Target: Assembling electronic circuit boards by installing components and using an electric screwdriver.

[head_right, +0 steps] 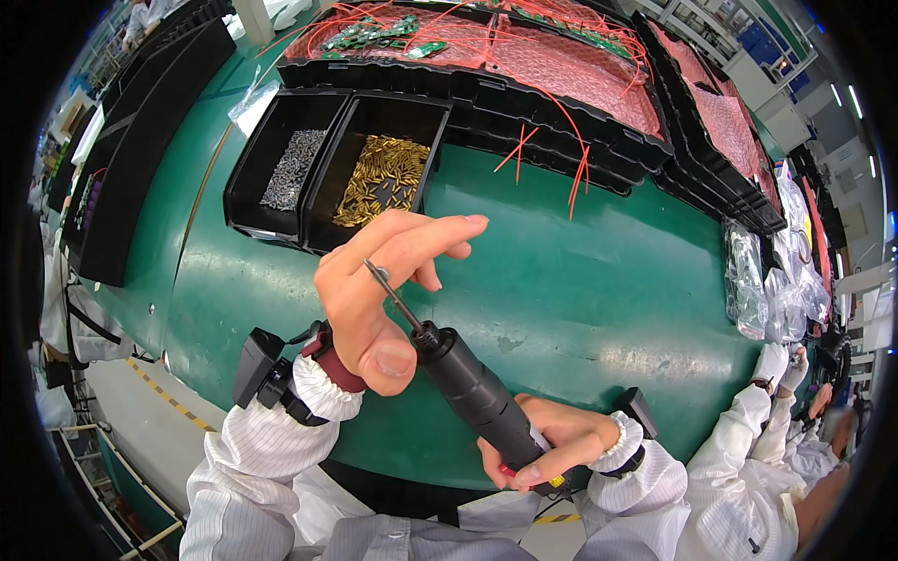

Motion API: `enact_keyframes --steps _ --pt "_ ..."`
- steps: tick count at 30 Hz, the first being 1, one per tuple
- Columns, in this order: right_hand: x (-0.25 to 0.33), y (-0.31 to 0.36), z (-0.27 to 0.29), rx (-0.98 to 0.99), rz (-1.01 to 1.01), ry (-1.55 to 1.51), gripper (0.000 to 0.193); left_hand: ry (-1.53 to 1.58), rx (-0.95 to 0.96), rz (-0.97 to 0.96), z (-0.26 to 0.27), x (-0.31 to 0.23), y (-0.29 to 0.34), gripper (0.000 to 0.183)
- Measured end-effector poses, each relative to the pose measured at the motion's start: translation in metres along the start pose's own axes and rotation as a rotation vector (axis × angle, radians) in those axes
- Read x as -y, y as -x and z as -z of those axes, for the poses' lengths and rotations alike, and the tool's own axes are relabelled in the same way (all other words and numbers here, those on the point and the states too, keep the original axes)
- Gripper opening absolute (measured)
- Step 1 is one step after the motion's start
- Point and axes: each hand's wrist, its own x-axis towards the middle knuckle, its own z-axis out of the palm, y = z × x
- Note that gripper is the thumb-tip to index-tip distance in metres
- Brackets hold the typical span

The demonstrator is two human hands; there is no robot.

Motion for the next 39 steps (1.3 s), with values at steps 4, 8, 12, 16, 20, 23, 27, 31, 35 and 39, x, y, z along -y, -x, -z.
enact_keyframes --steps 4,8,12,16,20,23,27,31,35,39 --pt "0.000 0.000 0.000 -0.005 0.003 0.008 0.024 -0.052 0.006 0.052 -0.001 -0.003 0.000 0.098" --pt "-0.001 -0.001 0.000 -0.003 0.024 0.003 0.024 -0.049 0.009 0.059 -0.001 -0.002 0.000 0.095" --pt "-0.001 -0.001 0.000 -0.001 0.019 0.009 0.023 -0.044 0.008 0.037 -0.002 -0.001 -0.001 0.095" --pt "-0.001 -0.001 0.000 0.011 0.011 0.032 0.022 -0.039 0.008 0.049 -0.002 -0.002 0.000 0.096" --pt "0.001 -0.001 -0.001 0.011 -0.002 0.045 0.022 -0.032 0.011 0.057 -0.003 -0.003 0.001 0.097" --pt "0.001 -0.001 -0.001 0.013 0.002 0.045 0.022 -0.032 0.016 0.059 -0.003 -0.003 0.000 0.099" --pt "0.001 -0.001 -0.001 0.012 -0.005 0.054 0.021 -0.027 0.009 0.042 -0.004 -0.002 -0.001 0.101" --pt "-0.001 -0.004 0.003 0.030 -0.008 0.060 0.022 -0.025 0.029 0.066 0.001 -0.001 -0.001 0.102" --pt "0.002 -0.011 0.003 0.048 -0.031 0.000 0.027 0.021 0.013 0.072 0.004 0.002 0.000 0.092" --pt "-0.005 0.007 0.005 0.002 -0.061 -0.183 0.029 0.282 0.175 0.276 -0.009 -0.006 0.005 0.072"
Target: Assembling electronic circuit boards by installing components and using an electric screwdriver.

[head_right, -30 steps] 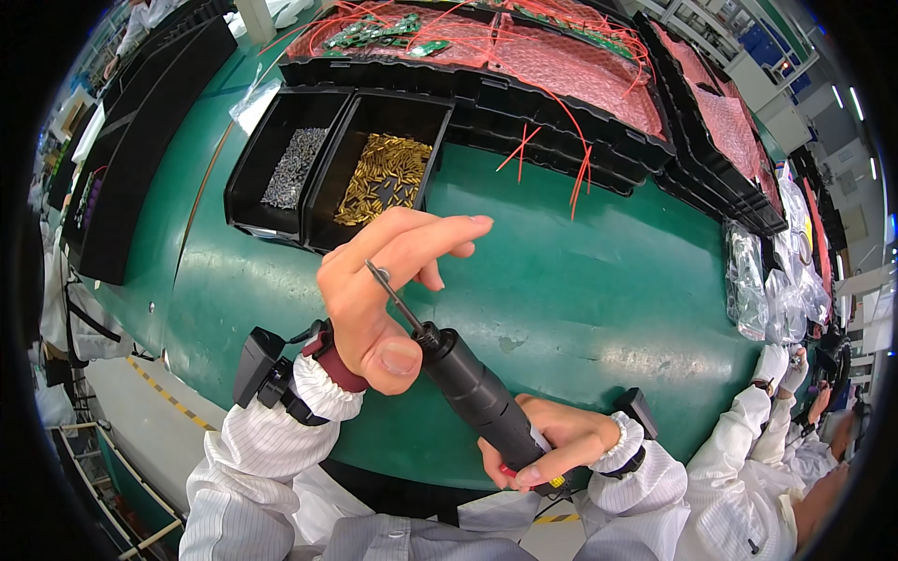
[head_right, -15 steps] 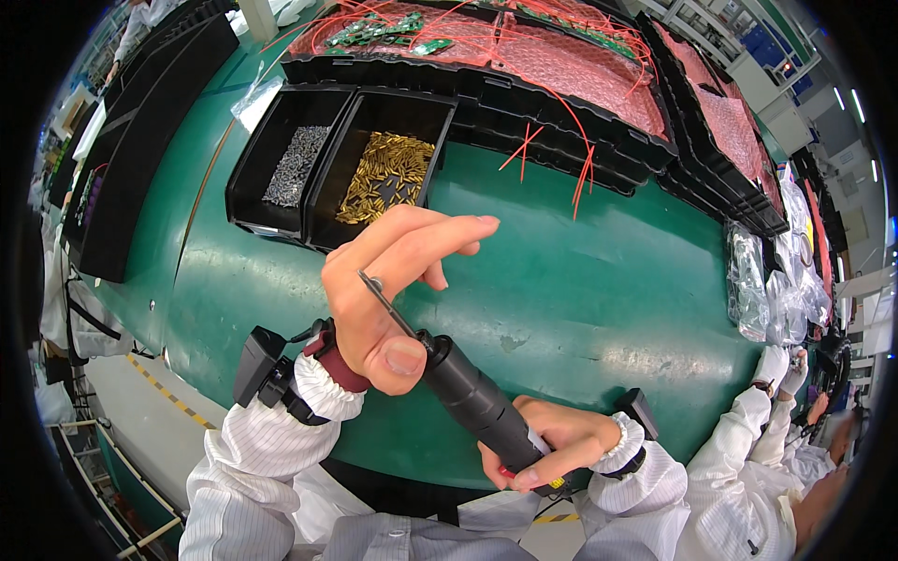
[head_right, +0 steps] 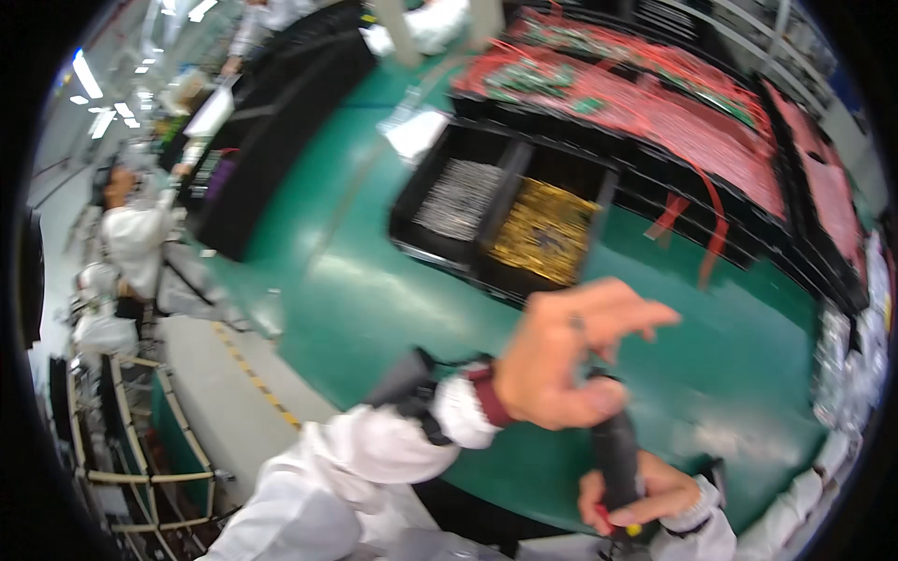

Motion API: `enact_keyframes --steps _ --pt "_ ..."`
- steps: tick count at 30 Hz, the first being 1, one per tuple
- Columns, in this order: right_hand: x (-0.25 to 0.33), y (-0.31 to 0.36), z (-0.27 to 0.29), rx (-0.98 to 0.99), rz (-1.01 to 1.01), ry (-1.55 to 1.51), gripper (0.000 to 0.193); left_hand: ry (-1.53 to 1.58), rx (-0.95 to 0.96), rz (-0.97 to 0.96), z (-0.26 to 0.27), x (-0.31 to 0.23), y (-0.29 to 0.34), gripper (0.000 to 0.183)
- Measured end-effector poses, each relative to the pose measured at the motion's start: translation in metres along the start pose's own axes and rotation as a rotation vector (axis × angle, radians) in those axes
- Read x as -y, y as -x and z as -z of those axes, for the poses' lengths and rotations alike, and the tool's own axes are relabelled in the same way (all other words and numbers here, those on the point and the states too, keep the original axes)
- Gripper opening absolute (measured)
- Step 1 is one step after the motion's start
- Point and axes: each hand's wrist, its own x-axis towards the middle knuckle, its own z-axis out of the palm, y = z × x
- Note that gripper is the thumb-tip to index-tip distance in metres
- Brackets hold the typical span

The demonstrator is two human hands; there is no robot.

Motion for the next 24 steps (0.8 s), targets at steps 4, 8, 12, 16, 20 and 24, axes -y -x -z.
enact_keyframes --steps 4,8,12,16,20,24 --pt "-0.015 0.005 -0.010 -0.288 0.261 -0.037 0.048 0.256 0.182 0.285 -0.013 -0.018 0.000 0.062" --pt "-0.025 -0.009 -0.006 -0.513 0.489 -0.117 0.047 0.180 0.300 0.264 -0.029 -0.012 0.008 0.057" --pt "-0.015 -0.003 -0.020 -0.535 0.339 0.098 0.050 0.090 0.273 0.357 -0.038 -0.015 0.011 0.058" --pt "-0.009 -0.006 -0.021 -0.446 0.349 0.103 0.059 0.291 0.265 0.380 -0.048 -0.007 0.017 0.052" --pt "0.005 -0.006 -0.024 -0.310 0.348 -0.044 0.072 0.659 0.153 0.444 -0.052 0.006 0.014 0.045" --pt "0.003 0.007 -0.014 -0.403 0.237 0.039 0.077 0.863 0.191 0.495 -0.042 0.007 0.007 0.044"
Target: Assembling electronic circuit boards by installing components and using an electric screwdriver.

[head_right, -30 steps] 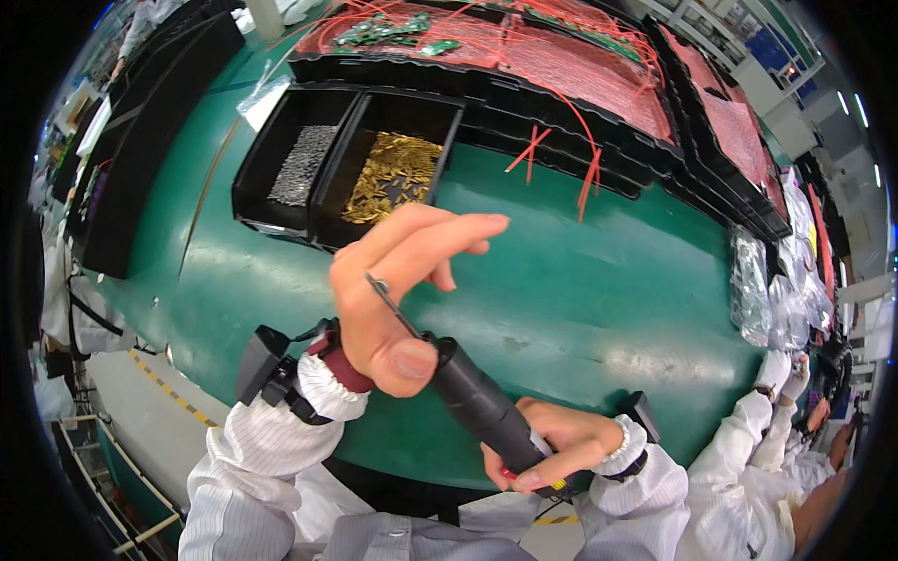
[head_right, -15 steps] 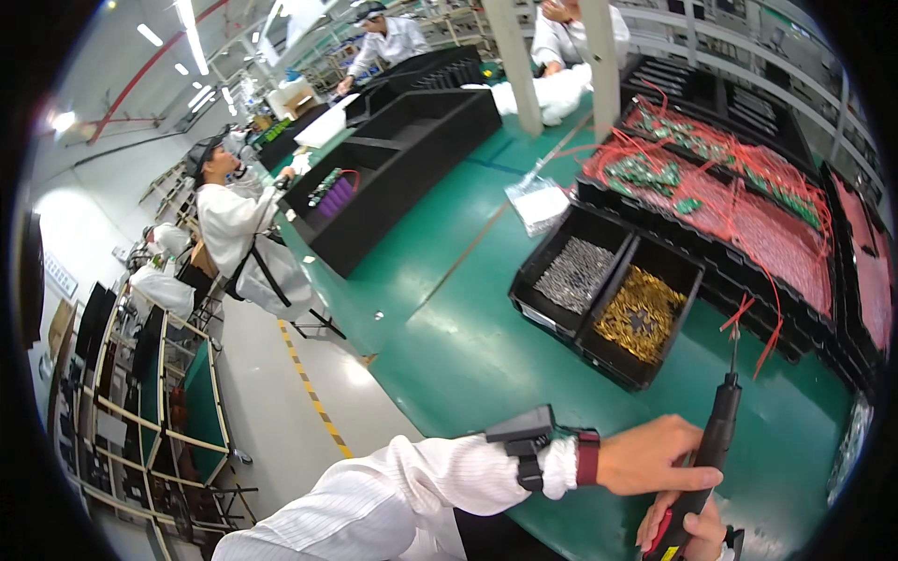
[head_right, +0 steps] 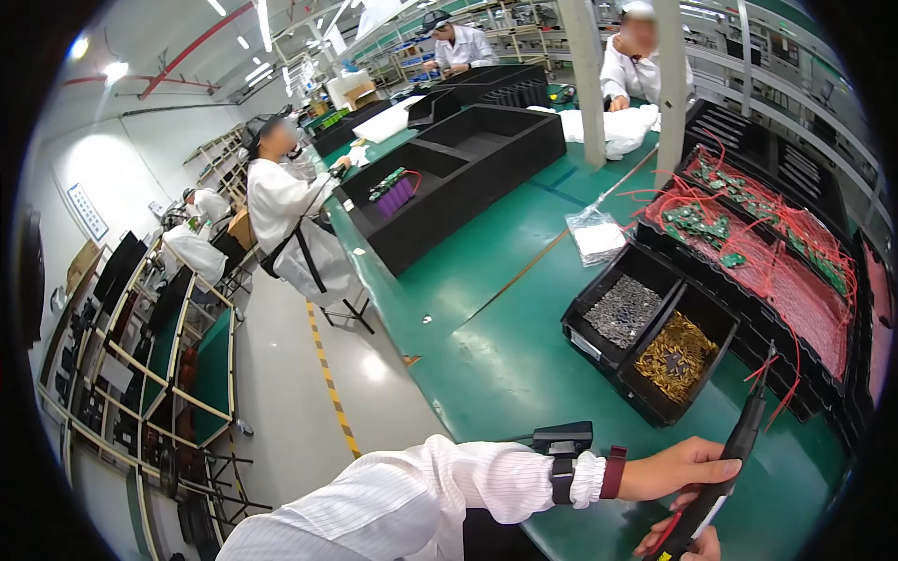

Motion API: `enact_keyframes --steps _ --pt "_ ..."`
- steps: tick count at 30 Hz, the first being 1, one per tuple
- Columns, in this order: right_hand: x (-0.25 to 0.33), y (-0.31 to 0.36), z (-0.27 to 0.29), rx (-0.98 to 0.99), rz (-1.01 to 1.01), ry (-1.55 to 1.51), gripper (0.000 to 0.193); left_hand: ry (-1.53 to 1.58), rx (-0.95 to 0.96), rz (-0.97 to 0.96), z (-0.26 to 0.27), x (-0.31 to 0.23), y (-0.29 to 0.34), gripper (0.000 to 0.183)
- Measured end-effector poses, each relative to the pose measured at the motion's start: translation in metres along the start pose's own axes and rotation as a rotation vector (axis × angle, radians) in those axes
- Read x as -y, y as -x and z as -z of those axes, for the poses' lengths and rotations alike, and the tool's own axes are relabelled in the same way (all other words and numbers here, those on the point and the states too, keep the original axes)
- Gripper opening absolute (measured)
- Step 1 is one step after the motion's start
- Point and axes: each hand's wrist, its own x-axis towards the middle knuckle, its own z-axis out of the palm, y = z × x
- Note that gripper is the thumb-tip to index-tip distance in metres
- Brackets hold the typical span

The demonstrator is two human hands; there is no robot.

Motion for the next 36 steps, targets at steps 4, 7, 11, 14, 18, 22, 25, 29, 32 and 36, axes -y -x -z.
enact_keyframes --steps 4,7,11,14,18,22,25,29,32,36 --pt "-0.006 0.004 0.007 -0.057 0.015 0.016 0.083 0.028 0.048 -0.020 0.000 0.003 -0.003 0.045" --pt "-0.007 0.003 0.007 -0.062 0.020 0.002 0.084 0.107 0.078 -0.017 0.000 0.003 0.000 0.045" --pt "-0.011 0.004 0.005 -0.096 0.053 0.071 0.086 0.163 0.103 0.013 -0.003 0.000 0.003 0.044" --pt "-0.011 0.003 0.000 -0.070 0.114 0.035 0.086 0.136 0.107 0.006 -0.004 -0.003 0.004 0.044" --pt "-0.003 -0.003 -0.012 -0.035 0.052 0.129 0.080 0.058 0.110 0.034 0.000 -0.005 0.007 0.044" --pt "0.001 0.002 -0.008 -0.020 0.062 0.210 0.077 0.010 0.165 0.005 -0.005 -0.005 0.003 0.044" --pt "0.005 0.001 -0.015 -0.043 0.024 0.207 0.080 0.003 0.173 0.073 -0.002 -0.013 0.007 0.043" --pt "0.001 -0.007 -0.014 0.029 0.023 0.038 0.075 -0.044 0.119 0.105 0.001 -0.017 0.015 0.043" --pt "-0.010 -0.013 0.001 0.008 0.084 0.026 0.066 -0.032 0.139 0.141 0.002 -0.017 0.016 0.044" --pt "-0.010 -0.007 -0.004 -0.037 0.107 -0.027 0.070 -0.060 0.163 0.133 0.002 -0.014 0.013 0.045"
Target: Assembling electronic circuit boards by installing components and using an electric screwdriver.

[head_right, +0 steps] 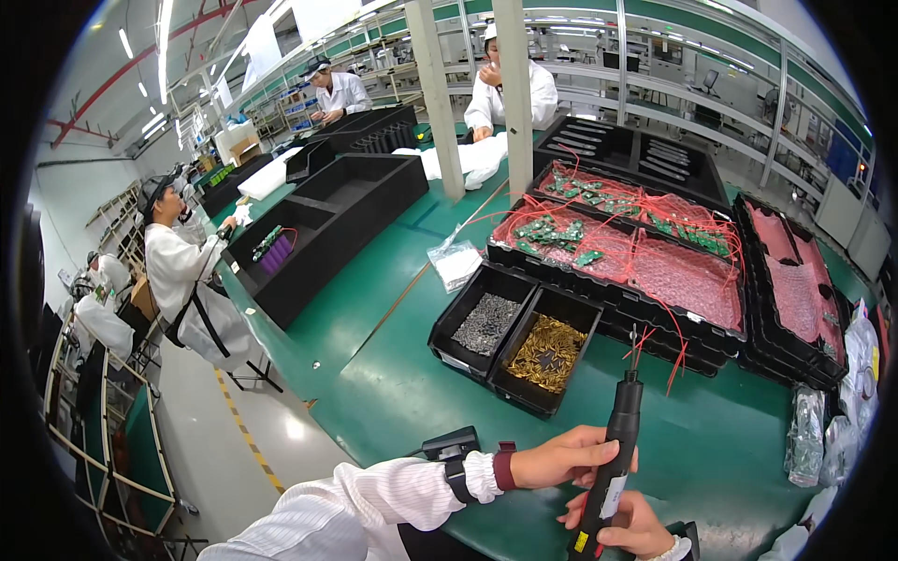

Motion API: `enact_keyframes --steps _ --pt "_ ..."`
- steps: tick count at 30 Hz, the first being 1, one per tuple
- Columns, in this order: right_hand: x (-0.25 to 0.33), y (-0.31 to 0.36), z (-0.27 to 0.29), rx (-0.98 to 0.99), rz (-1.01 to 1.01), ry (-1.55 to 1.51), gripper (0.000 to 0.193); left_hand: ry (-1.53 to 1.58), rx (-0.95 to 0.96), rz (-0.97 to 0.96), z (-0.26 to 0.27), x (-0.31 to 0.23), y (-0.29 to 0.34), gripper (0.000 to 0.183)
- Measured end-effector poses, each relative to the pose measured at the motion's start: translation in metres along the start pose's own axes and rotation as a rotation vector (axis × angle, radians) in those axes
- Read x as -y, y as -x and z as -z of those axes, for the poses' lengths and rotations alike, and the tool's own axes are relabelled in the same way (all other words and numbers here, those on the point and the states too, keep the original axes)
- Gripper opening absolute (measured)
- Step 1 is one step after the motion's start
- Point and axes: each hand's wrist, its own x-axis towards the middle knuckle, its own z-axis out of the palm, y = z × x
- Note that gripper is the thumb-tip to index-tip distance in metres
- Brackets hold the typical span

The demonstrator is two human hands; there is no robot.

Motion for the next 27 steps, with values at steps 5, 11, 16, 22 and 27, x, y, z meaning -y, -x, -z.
enact_keyframes --steps 5,11,16,22,27 --pt "0.007 -0.003 -0.006 -0.016 -0.017 0.012 0.072 0.048 -0.074 0.031 0.002 0.005 0.000 0.045" --pt "-0.006 0.000 0.011 0.036 0.019 0.060 0.078 0.056 -0.011 0.004 0.001 0.000 -0.001 0.045" --pt "0.004 -0.005 0.002 0.058 0.011 0.097 0.081 -0.004 -0.027 -0.015 0.002 -0.001 0.001 0.045" --pt "0.013 -0.007 -0.006 0.065 0.003 0.142 0.090 0.019 0.021 0.009 0.004 -0.004 0.002 0.045" --pt "0.013 -0.006 -0.003 0.091 -0.051 0.162 0.091 0.002 0.011 -0.008 0.004 -0.003 0.000 0.046"
